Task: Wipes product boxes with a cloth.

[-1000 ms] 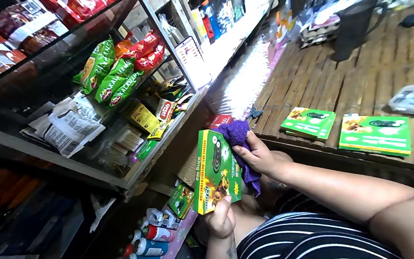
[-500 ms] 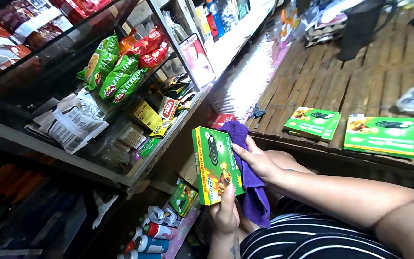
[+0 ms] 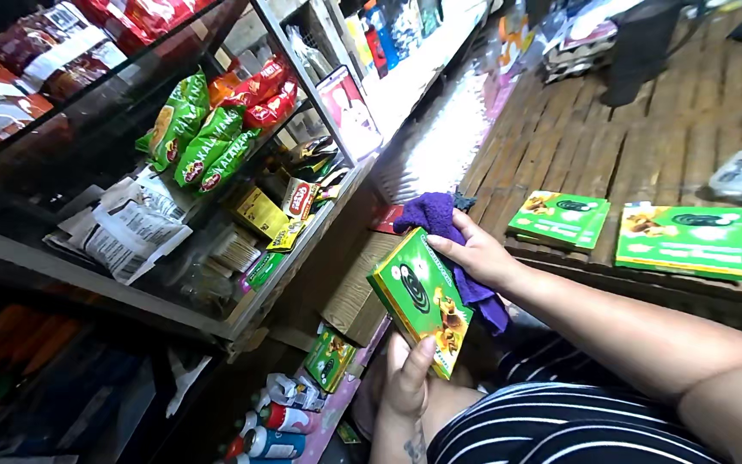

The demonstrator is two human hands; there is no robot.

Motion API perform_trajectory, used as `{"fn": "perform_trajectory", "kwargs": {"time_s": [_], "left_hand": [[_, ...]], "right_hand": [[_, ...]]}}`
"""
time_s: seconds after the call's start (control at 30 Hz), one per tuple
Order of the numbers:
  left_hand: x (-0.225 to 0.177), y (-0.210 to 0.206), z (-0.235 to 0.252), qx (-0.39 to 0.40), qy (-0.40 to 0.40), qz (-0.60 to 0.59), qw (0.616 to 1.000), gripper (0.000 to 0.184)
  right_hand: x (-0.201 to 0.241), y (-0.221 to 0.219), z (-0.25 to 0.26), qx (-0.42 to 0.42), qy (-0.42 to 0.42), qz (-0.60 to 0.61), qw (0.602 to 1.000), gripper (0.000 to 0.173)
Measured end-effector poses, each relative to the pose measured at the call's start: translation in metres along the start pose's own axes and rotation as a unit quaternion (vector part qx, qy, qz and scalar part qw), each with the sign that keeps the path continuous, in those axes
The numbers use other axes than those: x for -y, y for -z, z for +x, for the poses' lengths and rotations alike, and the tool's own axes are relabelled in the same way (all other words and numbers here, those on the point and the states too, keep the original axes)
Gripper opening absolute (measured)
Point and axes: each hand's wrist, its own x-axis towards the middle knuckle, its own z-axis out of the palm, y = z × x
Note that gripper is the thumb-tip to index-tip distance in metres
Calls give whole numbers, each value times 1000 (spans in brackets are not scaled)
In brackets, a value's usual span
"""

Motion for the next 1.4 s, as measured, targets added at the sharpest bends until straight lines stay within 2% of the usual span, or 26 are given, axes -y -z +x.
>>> {"fn": "perform_trajectory", "kwargs": {"time_s": [0.13, 0.43, 0.57, 0.77, 0.9, 1.07, 1.17, 1.27, 1.4], "left_hand": [[0, -7, -1, -39, 43, -1, 998, 29], [5, -12, -2, -62, 25, 78, 995, 35], [6, -10, -1, -66, 10, 97, 993, 36], [6, -9, 0, -83, 9, 129, 988, 37], [7, -7, 2, -82, 12, 141, 987, 35], [7, -4, 2, -61, 12, 175, 983, 34], [6, -7, -1, -66, 22, 177, 982, 40], [5, -9, -1, -70, 23, 178, 981, 41], [-1, -18, -2, -98, 39, 184, 977, 32]], "right_hand": [[-4, 3, -1, 34, 85, -70, 993, 46], [-25, -4, -2, -9, 206, -213, 955, 44], [-27, -12, -8, 22, 294, -225, 929, 45], [-33, -26, -19, 73, 296, -183, 934, 59], [-36, -32, -26, 103, 331, -164, 923, 66], [-33, -38, -33, 141, 402, -157, 891, 56], [-30, -40, -34, 139, 432, -168, 875, 50], [-28, -40, -35, 131, 444, -165, 871, 43], [-22, -36, -35, 137, 448, -177, 865, 40]]}}
